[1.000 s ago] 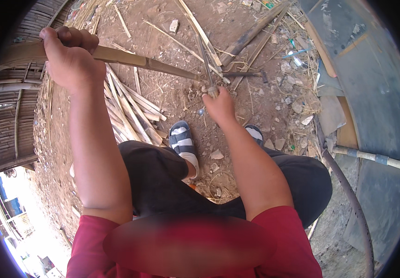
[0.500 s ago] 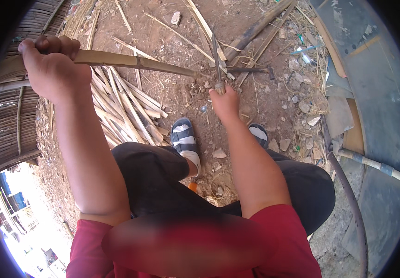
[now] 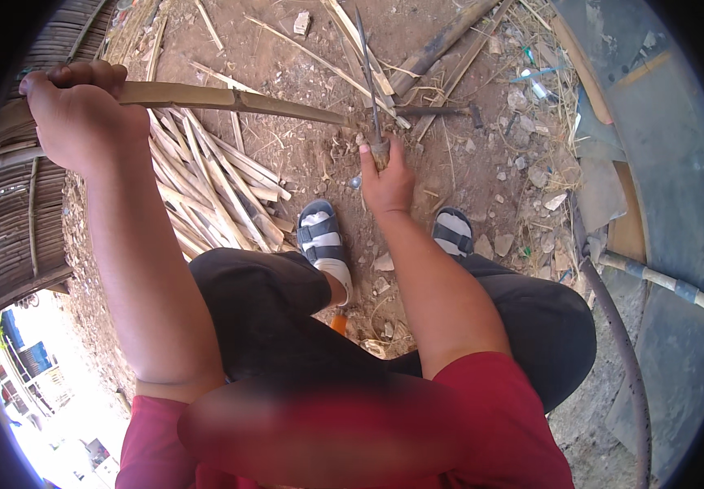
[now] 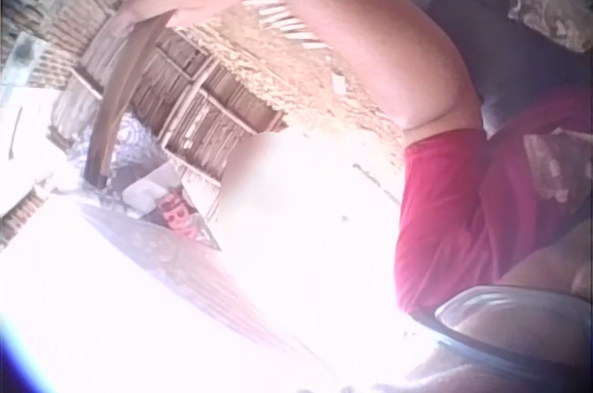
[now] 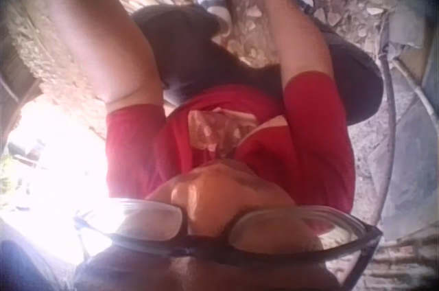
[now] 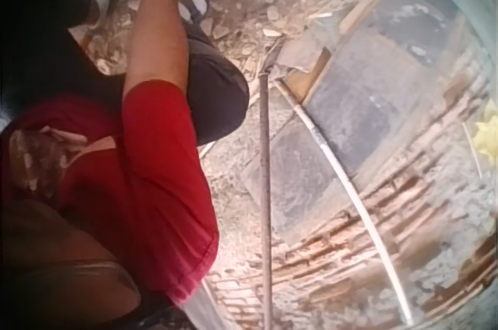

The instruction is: The person shaves a piece of bamboo using a large blade, removing thin strips from the surface.

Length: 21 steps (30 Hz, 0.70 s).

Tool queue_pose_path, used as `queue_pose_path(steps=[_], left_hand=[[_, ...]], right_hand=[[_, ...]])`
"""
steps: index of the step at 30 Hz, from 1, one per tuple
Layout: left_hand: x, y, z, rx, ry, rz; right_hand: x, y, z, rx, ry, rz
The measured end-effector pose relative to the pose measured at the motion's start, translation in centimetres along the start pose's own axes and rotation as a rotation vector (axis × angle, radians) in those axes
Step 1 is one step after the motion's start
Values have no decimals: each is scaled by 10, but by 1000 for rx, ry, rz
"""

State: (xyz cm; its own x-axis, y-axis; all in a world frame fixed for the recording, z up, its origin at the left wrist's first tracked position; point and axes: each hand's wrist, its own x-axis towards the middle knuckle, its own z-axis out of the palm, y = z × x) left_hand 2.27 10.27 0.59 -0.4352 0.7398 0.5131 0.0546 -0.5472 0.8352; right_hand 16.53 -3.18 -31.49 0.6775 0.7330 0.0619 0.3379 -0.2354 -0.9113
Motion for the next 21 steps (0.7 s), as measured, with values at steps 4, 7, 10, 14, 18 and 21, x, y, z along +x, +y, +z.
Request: queue_pose_path(steps=[4,7,10,14,18,21], left_hand=[[-3,5,5,36,34,-26],[0,2,8,5,68,-54],[4,-7,3,-16,56,-58],[8,-10,-3,-57,103,-115],[8,-6,-1,-70,60,-94],[9,-12,1,-20,34,0]], right_hand=[[-13,27,6,-165,-221,92],[-23,58,11,-429,-478,268],[-23,66,8,-460,-484,291],[-22,51,-1,-289,-462,347],[-22,59,2,-226,-426,404],[-17,69,9,173,-464,657]])
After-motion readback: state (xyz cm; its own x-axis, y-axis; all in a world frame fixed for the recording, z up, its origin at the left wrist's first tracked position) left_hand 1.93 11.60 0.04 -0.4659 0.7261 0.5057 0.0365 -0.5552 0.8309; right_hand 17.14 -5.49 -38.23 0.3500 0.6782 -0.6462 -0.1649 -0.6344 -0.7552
